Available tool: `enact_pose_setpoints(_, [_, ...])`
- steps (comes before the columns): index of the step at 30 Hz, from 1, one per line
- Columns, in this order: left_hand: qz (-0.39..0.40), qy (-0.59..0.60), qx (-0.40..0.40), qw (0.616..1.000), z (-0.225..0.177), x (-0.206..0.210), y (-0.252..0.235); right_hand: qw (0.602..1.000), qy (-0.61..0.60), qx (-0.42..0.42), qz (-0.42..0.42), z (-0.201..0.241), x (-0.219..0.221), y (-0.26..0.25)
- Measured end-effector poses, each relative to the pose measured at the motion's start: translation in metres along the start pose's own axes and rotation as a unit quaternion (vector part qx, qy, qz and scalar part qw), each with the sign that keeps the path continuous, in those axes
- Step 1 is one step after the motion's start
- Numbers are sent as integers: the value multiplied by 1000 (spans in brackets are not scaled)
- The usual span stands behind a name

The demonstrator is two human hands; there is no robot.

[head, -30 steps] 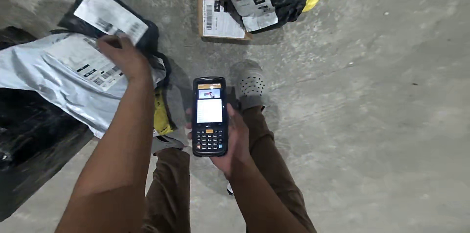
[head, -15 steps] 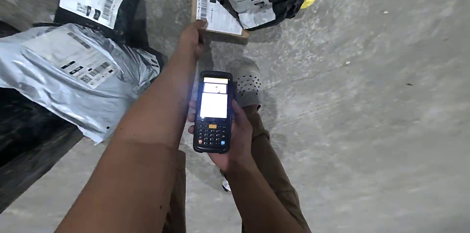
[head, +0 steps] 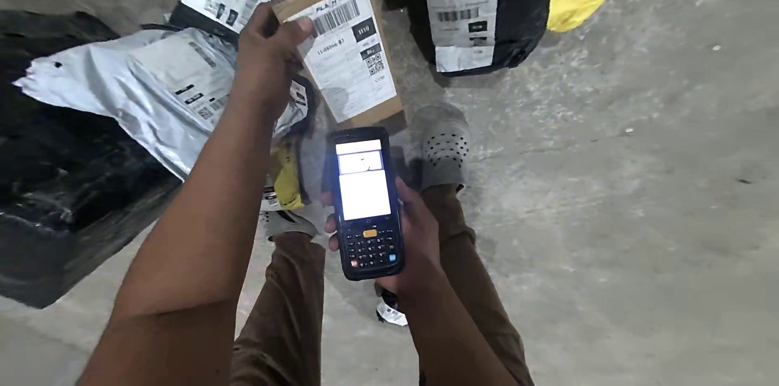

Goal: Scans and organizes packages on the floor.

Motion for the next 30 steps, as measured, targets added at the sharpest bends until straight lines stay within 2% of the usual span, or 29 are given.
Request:
enact_pose_setpoints(5, [12, -24, 32, 999, -8, -2, -5, 999, 14, 3, 35, -5, 3, -2])
enact_pose_setpoints(12, [22, -173, 36, 984, 4, -20, -21, 1000, -2, 7, -17, -10, -10, -4])
enact_pose_setpoints(14, [-13, -310, 6, 951, 5, -42, -21, 999, -12, 1, -48, -10, -15, -3])
enact_pose_setpoints(16, [-77, -502, -12, 861, -10, -62, -18, 996, -19, -19, -88, -4, -20, 0])
enact_pose_setpoints(18, [-129, -584, -3, 801, -29, -63, -18, 991, -22, -47, -121, 4, -25, 2])
enact_pose_setpoints(19, [-127, -592, 11, 796, -31, -52, -21, 990, -19, -61, -127, 8, -28, 4])
enact_pose_setpoints(20, [-111, -582, 31, 805, -27, -33, -25, 989, -14, -76, -129, 13, -31, 5])
enact_pose_setpoints(22, [-42, -502, 43, 863, -1, 24, -33, 986, -8, -112, -123, 22, -34, 8])
enact_pose_setpoints(24, [50, -389, 7, 920, 42, 91, -43, 981, 5, -147, -129, 32, -38, 11])
enact_pose_setpoints(26, [107, -275, -46, 954, 83, 145, -49, 973, 18, -178, -143, 40, -41, 14])
enact_pose_setpoints(28, [93, -192, -62, 975, 102, 173, -61, 971, 21, -196, -137, 45, -44, 15])
enact_pose_setpoints(30, [50, -174, -17, 983, 93, 175, -68, 973, 4, -199, -120, 46, -44, 17])
Point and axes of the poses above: each hand's wrist, its own y-axis away from the middle knuckle, its own x-axis out of the palm, z = x × y, the point moved 9 cm from there along -y, towards the middle knuckle, and after that the axes turned 3 degrees about x, right-handed, at the moved point
